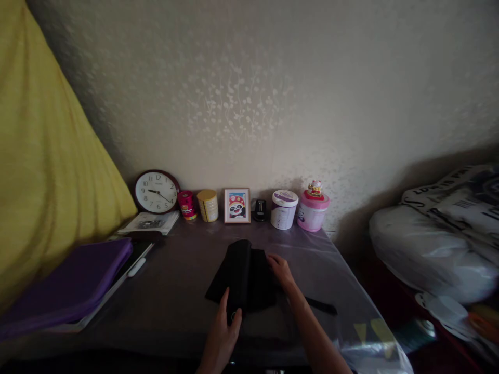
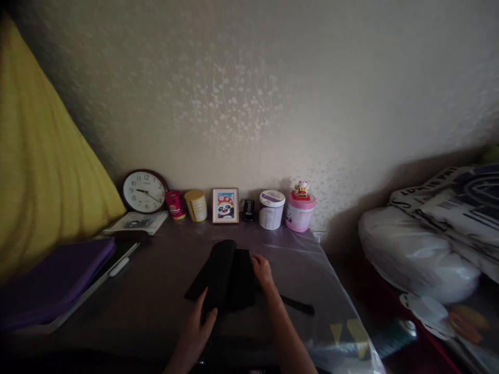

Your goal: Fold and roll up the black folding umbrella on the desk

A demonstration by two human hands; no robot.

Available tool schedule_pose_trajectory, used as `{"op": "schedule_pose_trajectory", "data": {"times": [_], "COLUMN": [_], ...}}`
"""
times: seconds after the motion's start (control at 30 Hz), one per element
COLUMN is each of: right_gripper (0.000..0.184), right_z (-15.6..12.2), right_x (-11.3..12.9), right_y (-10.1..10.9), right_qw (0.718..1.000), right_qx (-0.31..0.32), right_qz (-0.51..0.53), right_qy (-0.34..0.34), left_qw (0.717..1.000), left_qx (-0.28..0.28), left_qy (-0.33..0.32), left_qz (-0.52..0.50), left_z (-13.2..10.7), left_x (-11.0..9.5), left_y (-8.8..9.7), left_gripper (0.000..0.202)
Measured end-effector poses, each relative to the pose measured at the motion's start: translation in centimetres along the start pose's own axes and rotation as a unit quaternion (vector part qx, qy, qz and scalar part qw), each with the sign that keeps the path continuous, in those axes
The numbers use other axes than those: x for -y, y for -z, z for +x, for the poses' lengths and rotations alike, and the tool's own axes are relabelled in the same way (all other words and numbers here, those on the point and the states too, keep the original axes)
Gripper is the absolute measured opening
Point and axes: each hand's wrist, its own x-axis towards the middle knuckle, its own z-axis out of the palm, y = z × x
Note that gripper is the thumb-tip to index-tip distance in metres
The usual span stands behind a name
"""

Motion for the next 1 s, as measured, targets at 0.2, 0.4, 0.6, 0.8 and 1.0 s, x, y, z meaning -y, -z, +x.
{"op": "schedule_pose_trajectory", "data": {"times": [0.2, 0.4, 0.6, 0.8, 1.0], "right_gripper": [0.032, 0.037, 0.038, 0.033, 0.029], "right_z": [-1.9, -5.7, -9.1, -9.6, -10.1], "right_x": [1.4, 2.4, 5.3, 8.3, 8.4], "right_y": [-0.8, -1.9, -3.5, -4.7, -6.1], "right_qw": [0.997, 0.998, 0.997, 0.994, 0.985], "right_qx": [0.012, -0.012, -0.032, 0.001, 0.033], "right_qz": [0.069, 0.058, 0.001, -0.05, -0.11], "right_qy": [0.016, 0.025, 0.065, 0.102, 0.132], "left_qw": [0.997, 0.999, 0.999, 0.999, 1.0], "left_qx": [0.019, -0.028, -0.026, -0.008, 0.006], "left_qy": [0.063, 0.032, 0.019, 0.021, -0.003], "left_qz": [-0.034, -0.031, -0.034, -0.031, -0.005], "left_z": [0.0, 0.1, 0.3, 0.2, 0.4], "left_x": [-0.1, 0.4, 0.8, 0.5, 0.8], "left_y": [0.3, 0.2, 0.0, 0.0, -0.1], "left_gripper": [0.06, 0.06, 0.06, 0.062, 0.065]}}
